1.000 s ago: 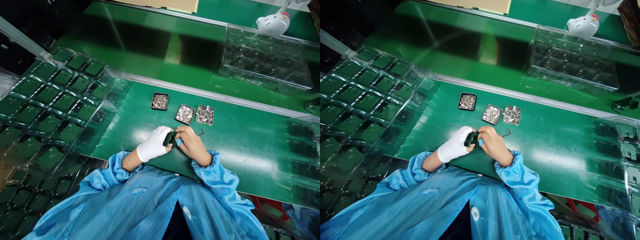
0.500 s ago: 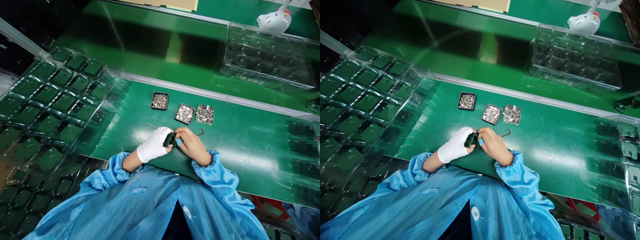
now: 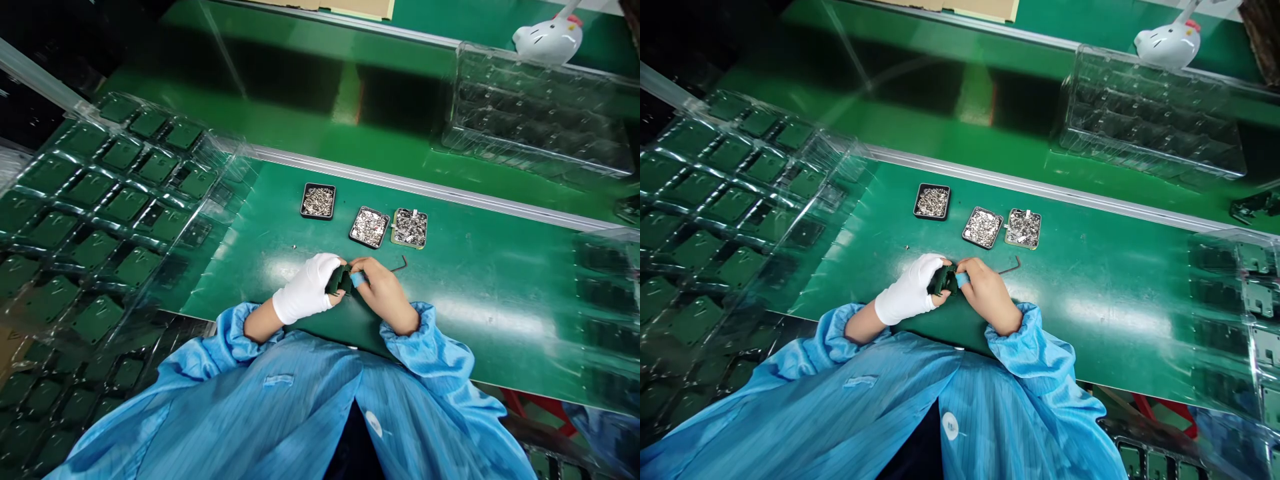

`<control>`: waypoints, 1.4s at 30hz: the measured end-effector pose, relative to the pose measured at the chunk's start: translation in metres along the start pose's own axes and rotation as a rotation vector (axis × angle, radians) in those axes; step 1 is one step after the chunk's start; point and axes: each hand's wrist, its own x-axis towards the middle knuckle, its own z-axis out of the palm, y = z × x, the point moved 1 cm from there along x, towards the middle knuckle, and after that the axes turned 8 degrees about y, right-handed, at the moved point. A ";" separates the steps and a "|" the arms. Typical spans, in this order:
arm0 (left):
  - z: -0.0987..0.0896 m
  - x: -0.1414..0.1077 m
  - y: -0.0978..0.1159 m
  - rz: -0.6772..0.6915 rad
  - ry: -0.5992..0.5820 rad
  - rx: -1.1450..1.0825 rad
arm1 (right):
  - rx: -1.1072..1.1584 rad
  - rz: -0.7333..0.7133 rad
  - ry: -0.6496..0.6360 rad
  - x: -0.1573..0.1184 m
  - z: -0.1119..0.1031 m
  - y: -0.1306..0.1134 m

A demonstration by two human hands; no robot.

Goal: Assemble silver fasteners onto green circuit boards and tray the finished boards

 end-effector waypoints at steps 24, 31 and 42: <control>-0.011 0.017 0.006 0.004 -0.130 0.321 | -0.191 -0.037 -0.019 0.002 0.012 -0.019; -0.009 0.022 0.008 -0.042 -0.111 0.302 | -0.192 0.005 -0.013 0.005 0.010 -0.019; 0.004 -0.002 0.014 -0.005 0.005 0.114 | -0.273 0.110 0.031 -0.018 -0.028 0.036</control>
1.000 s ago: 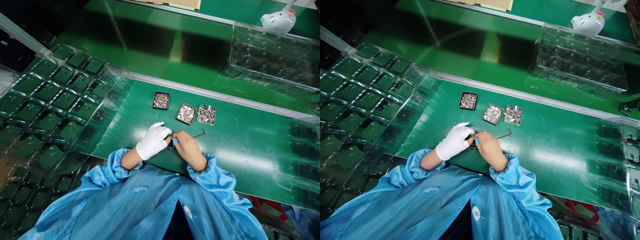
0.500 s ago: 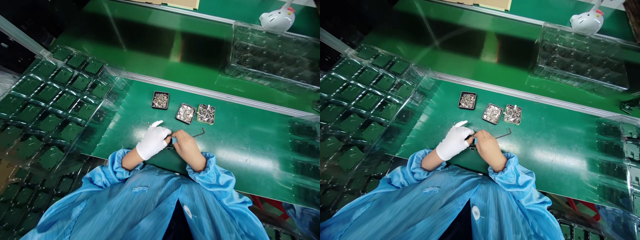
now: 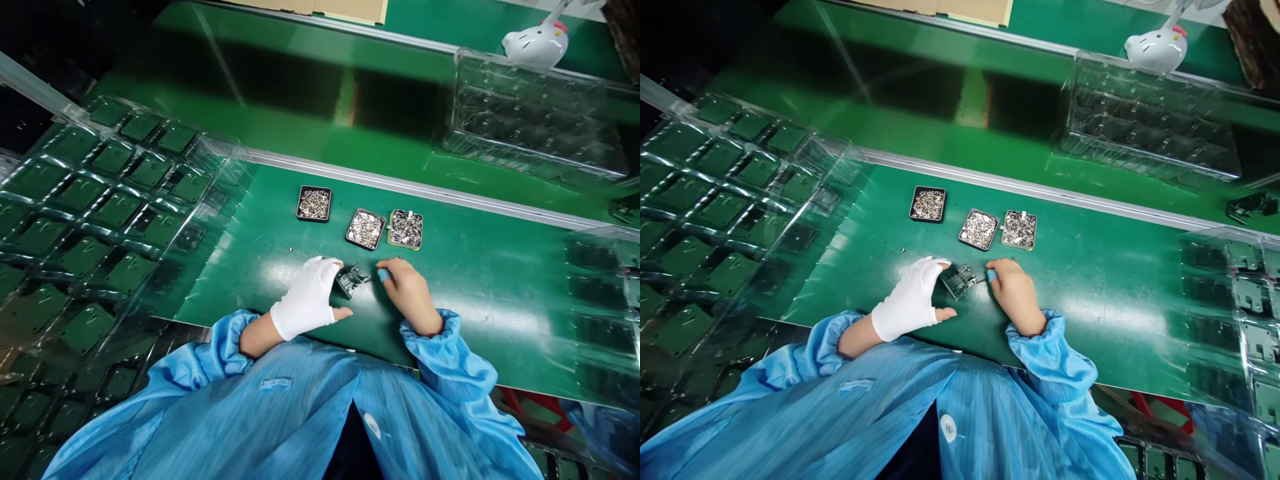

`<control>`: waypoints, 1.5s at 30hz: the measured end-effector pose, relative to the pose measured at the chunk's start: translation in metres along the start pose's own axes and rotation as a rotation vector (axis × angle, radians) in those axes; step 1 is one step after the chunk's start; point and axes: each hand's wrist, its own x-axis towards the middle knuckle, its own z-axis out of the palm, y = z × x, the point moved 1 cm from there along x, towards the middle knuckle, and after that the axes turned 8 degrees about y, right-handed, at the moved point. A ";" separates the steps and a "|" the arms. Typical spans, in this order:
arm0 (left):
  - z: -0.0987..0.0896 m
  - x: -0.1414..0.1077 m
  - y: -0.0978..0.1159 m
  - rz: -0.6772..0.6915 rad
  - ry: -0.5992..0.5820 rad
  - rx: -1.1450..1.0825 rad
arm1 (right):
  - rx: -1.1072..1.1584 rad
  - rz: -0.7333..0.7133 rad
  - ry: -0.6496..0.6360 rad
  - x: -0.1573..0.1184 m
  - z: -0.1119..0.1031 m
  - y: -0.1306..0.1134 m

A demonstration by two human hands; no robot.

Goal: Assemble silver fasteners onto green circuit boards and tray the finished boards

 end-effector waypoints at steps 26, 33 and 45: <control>0.010 -0.010 -0.023 -0.151 -0.071 -0.094 | 0.326 0.082 -0.143 -0.001 0.004 0.004; 0.012 -0.007 -0.023 -0.087 -0.074 -0.061 | 0.029 -0.028 -0.202 0.006 0.010 -0.005; 0.012 -0.007 -0.022 -0.083 -0.079 -0.065 | 0.174 0.062 -0.326 0.012 0.003 -0.001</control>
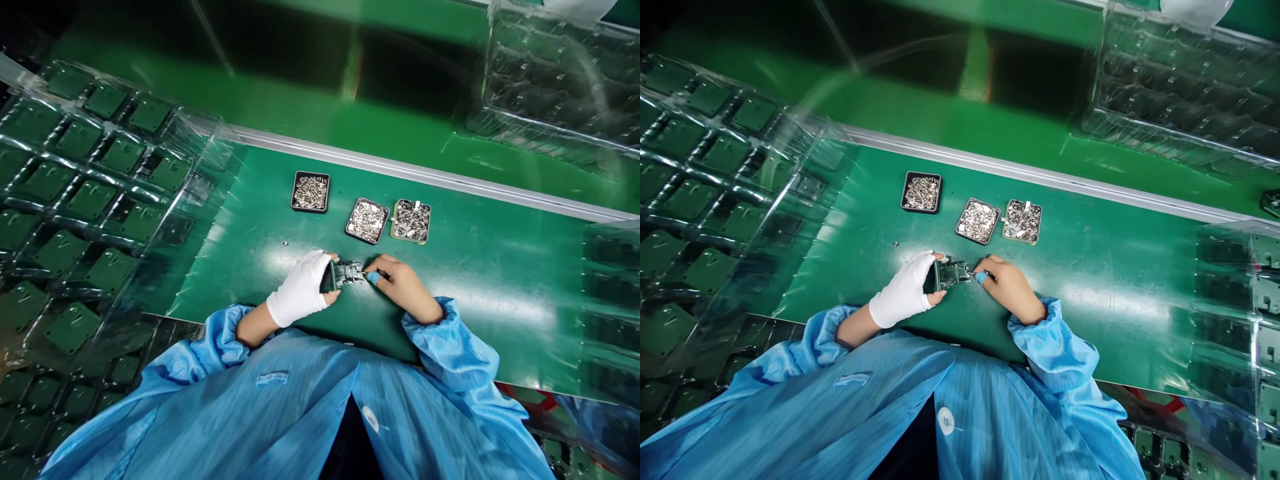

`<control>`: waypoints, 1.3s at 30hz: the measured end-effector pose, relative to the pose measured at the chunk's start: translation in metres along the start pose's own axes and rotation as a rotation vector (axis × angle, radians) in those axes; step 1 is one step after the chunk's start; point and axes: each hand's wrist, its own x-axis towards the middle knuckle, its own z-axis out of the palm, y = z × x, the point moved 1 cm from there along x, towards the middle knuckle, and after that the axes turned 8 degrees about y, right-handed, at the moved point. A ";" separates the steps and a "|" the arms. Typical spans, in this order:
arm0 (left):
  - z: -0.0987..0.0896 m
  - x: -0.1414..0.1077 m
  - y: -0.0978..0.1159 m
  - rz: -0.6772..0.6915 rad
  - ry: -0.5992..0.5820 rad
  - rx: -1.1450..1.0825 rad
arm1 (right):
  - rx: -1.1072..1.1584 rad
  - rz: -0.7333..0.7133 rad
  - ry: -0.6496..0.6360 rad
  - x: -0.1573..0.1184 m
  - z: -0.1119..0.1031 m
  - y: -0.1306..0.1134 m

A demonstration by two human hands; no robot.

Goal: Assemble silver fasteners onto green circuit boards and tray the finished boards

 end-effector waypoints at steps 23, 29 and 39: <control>0.000 0.000 0.012 0.075 0.069 -0.251 | 0.095 -0.188 0.374 -0.024 0.007 -0.036; 0.001 0.006 0.010 0.044 0.011 -0.036 | -0.059 -0.410 0.318 -0.019 -0.013 -0.028; 0.003 -0.002 0.010 0.307 -0.050 0.174 | -0.434 0.137 0.560 0.010 -0.056 0.073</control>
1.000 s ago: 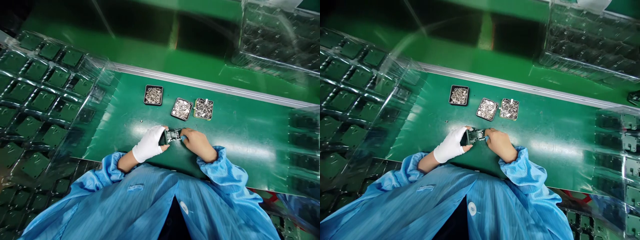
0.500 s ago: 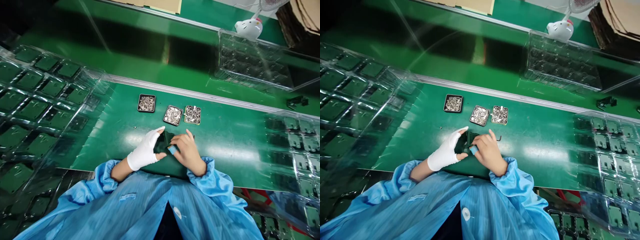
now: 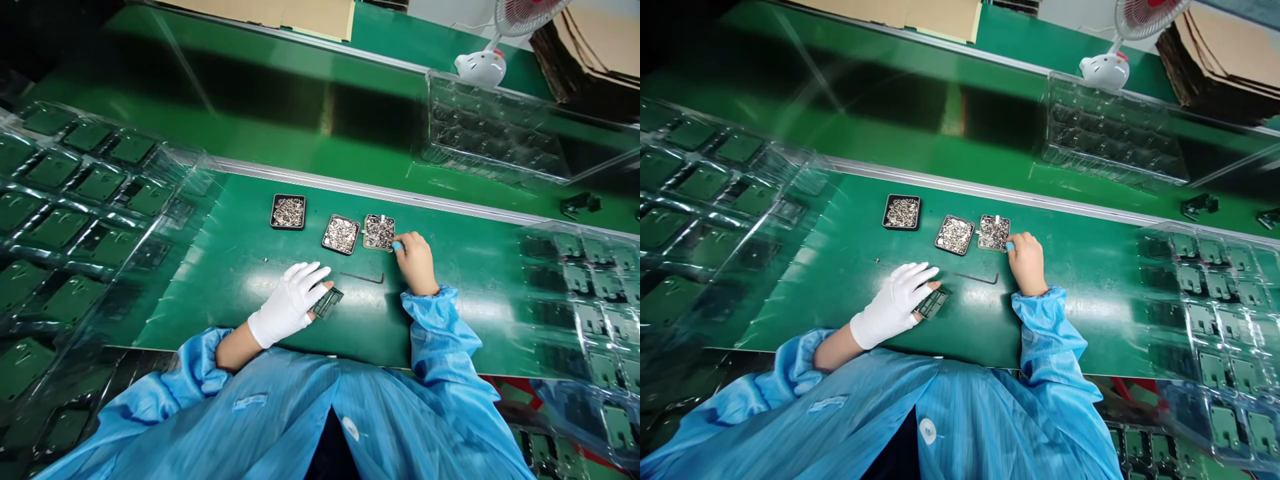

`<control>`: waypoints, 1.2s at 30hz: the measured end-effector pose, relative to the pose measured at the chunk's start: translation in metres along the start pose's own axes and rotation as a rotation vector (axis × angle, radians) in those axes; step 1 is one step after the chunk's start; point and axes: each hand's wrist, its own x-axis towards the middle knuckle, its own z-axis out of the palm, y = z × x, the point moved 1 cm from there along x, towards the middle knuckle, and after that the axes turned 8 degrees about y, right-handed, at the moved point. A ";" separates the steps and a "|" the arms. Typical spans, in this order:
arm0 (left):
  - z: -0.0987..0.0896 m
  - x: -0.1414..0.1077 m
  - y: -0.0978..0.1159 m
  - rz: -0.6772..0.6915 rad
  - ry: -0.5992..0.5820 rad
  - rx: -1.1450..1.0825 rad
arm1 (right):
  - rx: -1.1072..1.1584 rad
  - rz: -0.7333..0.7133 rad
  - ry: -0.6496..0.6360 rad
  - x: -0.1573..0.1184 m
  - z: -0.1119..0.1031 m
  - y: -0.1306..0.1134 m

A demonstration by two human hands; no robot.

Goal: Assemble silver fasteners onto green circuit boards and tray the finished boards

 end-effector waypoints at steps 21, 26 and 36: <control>-0.032 0.041 0.015 -0.397 0.228 -0.345 | 0.575 -0.310 0.006 -0.059 -0.018 -0.133; -0.037 0.039 0.016 -0.395 0.016 -0.534 | 0.669 -0.428 -0.071 -0.054 -0.022 -0.125; -0.042 0.031 0.024 -0.280 -0.046 -0.377 | 0.751 -0.329 -0.084 -0.059 -0.022 -0.126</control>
